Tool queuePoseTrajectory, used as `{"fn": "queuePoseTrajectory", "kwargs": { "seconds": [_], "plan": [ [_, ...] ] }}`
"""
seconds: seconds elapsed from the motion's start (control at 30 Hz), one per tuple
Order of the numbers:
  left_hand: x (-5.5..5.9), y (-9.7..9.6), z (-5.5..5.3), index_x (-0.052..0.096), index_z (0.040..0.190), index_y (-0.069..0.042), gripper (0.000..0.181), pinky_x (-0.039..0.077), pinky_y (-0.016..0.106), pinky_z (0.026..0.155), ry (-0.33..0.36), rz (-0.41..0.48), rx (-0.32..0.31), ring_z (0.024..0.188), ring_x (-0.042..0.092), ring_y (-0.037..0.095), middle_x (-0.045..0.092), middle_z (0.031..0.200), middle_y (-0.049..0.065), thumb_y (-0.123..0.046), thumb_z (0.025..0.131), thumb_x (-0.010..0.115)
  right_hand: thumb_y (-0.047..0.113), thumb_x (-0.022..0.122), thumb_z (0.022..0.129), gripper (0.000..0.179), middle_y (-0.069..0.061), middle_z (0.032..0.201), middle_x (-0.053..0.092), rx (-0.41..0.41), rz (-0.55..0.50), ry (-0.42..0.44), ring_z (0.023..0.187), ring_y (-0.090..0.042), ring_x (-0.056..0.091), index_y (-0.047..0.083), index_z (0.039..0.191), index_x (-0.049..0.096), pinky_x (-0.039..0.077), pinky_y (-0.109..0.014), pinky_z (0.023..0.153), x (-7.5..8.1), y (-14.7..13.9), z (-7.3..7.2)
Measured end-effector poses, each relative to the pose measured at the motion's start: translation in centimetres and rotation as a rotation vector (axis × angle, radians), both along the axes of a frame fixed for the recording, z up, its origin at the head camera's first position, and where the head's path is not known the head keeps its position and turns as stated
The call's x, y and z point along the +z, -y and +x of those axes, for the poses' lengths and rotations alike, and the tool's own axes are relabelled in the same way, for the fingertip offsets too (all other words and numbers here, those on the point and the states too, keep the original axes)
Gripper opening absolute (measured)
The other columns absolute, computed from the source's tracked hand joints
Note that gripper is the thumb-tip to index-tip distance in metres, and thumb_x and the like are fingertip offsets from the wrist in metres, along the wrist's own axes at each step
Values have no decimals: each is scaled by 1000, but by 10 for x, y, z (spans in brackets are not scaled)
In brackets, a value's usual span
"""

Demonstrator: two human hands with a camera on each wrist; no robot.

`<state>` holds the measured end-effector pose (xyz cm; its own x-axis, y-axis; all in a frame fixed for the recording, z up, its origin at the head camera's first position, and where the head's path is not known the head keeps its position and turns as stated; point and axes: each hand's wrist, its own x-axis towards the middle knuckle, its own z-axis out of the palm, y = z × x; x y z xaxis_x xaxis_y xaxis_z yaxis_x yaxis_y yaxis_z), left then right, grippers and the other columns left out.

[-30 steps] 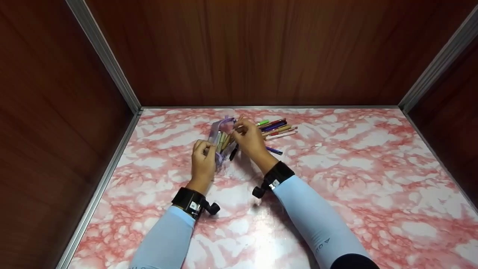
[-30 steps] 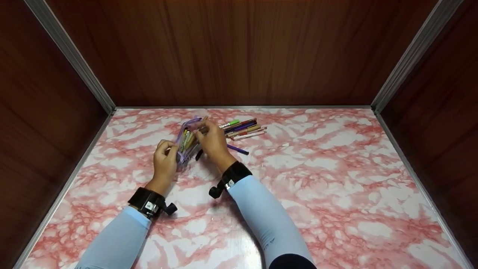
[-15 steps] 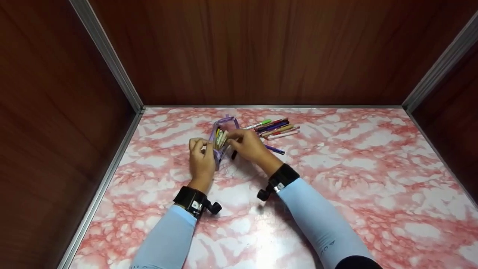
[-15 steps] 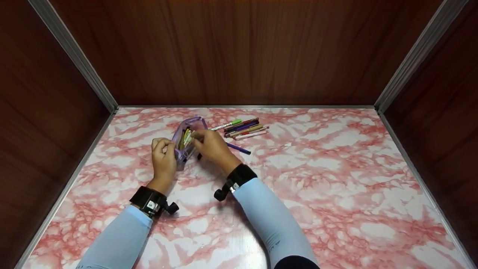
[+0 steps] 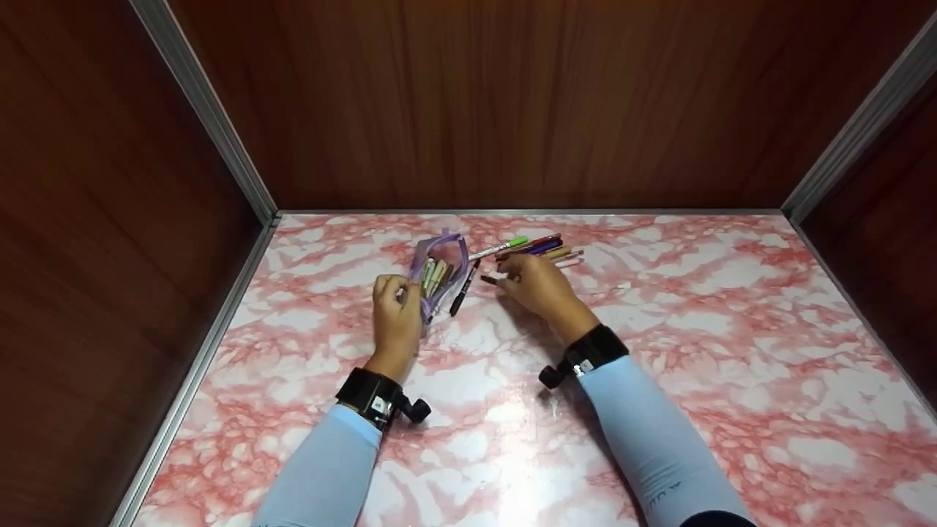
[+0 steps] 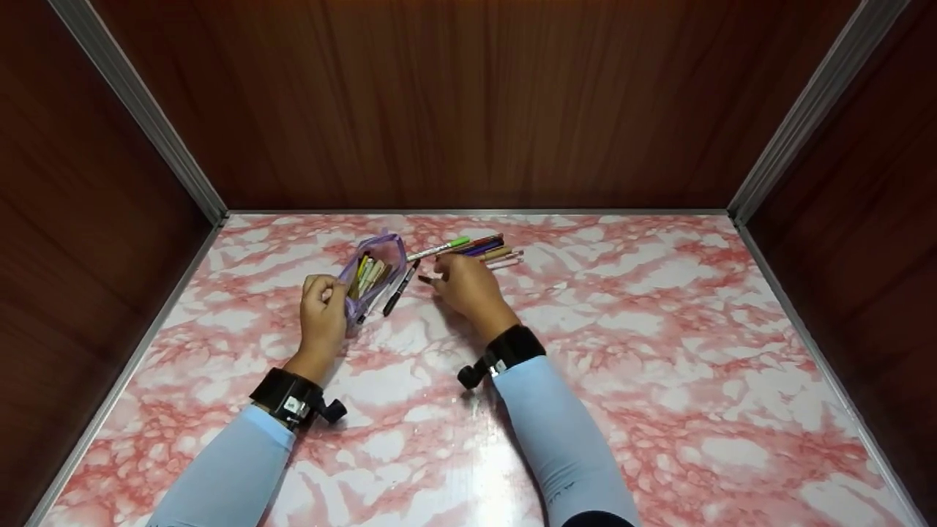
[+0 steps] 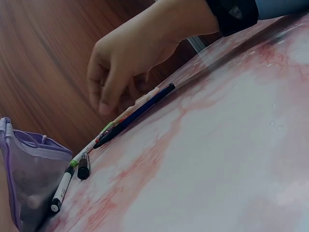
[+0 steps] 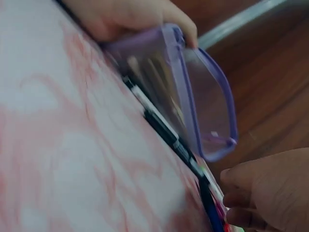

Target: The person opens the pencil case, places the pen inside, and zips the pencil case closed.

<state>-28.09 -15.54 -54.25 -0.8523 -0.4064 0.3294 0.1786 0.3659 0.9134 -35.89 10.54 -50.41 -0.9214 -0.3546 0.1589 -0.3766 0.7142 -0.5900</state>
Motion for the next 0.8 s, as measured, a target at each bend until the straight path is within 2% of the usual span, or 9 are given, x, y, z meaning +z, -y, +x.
{"fn": "queuePoseTrajectory", "kwargs": {
  "seconds": [0.07,0.13,0.2,0.37,0.5,0.57,0.7,0.8],
  "plan": [
    [-1,0,-1,66,95,-3,17,53,38,101,-15,-8,-17,116,59,27,60,118,13,-15,106,67,21,83,102,25,-13,114,85,-20,52,-6,104,-35,80,8,123,83,65,-53,96,-1,-10,-1],
    [-1,0,-1,66,94,-2,16,53,35,99,-16,1,-27,115,58,26,61,116,14,-14,105,68,23,83,102,26,-12,113,86,-32,91,9,103,-34,81,9,124,83,65,-53,96,-2,-17,-1],
    [-2,1,-1,66,94,-4,15,57,32,87,-3,25,-33,109,59,23,60,116,12,-14,105,68,25,84,103,27,-12,113,86,-30,116,37,104,-34,81,10,125,83,65,-52,96,-2,-21,-2],
    [-2,0,0,64,94,-7,13,56,24,57,32,118,-65,94,59,18,57,118,8,-13,104,69,24,87,101,31,-11,115,86,-9,136,85,108,-32,81,11,129,83,65,-51,99,-1,-24,-3],
    [-2,0,-1,63,92,-6,13,55,23,57,24,165,-75,93,58,15,56,118,9,-9,103,69,22,87,101,28,-11,114,85,14,157,84,107,-32,80,11,126,84,64,-51,98,-2,-24,-3],
    [-2,-1,0,62,92,-8,13,55,24,55,25,204,-88,87,59,14,55,118,7,-9,103,69,20,85,102,25,-11,113,85,27,167,91,103,-31,79,12,126,84,64,-51,94,-2,-25,-3],
    [-2,-2,-1,63,93,-8,12,54,24,56,3,246,-99,78,60,12,55,117,4,-8,104,68,15,82,104,29,-11,113,83,40,175,103,99,-29,77,15,133,83,64,-48,90,-2,-29,-2],
    [-1,-2,-1,64,91,-7,14,54,23,61,-23,233,-87,82,60,11,56,114,3,-7,103,70,11,80,104,33,-10,111,83,56,182,85,97,-28,76,16,136,81,63,-47,88,0,-32,-1]
  ]
}}
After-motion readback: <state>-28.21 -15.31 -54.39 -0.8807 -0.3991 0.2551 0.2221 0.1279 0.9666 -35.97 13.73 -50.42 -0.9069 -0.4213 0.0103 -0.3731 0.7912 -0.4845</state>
